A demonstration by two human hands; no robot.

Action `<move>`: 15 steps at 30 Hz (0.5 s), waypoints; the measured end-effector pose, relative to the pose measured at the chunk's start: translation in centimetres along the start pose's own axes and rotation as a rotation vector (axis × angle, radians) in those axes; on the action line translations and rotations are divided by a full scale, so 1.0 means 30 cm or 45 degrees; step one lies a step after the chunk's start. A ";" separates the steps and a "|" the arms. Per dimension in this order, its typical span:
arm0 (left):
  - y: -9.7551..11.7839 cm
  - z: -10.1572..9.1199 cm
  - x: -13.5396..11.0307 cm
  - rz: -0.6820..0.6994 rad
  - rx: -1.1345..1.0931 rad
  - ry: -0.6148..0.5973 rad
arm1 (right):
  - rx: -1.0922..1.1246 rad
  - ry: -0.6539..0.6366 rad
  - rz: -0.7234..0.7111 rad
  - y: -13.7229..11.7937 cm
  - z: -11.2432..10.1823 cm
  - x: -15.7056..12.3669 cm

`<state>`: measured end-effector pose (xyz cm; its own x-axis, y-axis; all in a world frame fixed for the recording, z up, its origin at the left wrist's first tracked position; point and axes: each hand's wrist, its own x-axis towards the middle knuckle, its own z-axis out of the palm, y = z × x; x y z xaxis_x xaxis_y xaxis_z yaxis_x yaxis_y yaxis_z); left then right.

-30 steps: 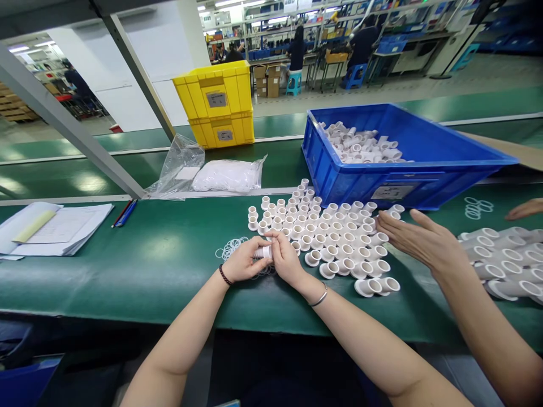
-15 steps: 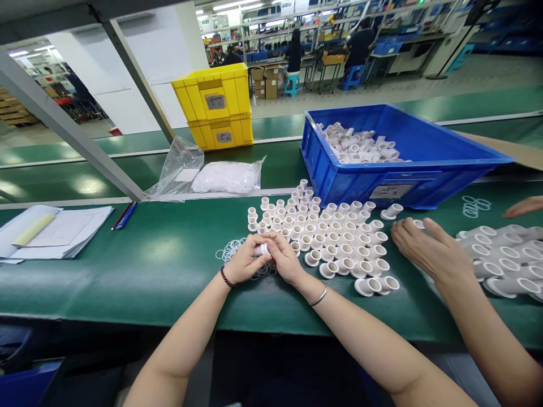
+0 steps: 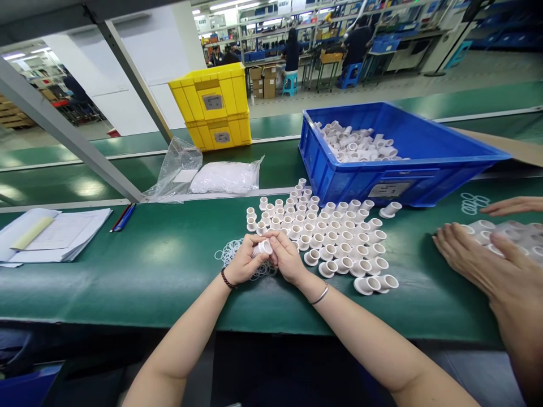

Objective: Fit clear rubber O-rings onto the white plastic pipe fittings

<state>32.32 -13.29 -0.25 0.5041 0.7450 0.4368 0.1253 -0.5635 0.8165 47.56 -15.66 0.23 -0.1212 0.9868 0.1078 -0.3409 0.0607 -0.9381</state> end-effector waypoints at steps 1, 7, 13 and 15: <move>0.000 0.002 0.000 -0.006 -0.027 0.000 | 0.040 -0.007 0.017 0.001 0.001 0.001; 0.007 0.014 0.017 -0.172 -0.254 0.036 | 0.059 -0.019 0.057 -0.001 0.017 0.003; 0.014 0.021 0.039 -0.328 -0.500 0.026 | 0.000 -0.010 0.084 -0.006 0.029 0.007; 0.014 0.026 0.042 -0.366 -0.586 0.033 | 0.006 -0.011 0.103 -0.006 0.028 0.008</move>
<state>33.67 -12.86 0.34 0.4825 0.8580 0.1759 -0.1351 -0.1255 0.9829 46.80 -15.57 0.71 -0.1566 0.9871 0.0345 -0.3341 -0.0200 -0.9423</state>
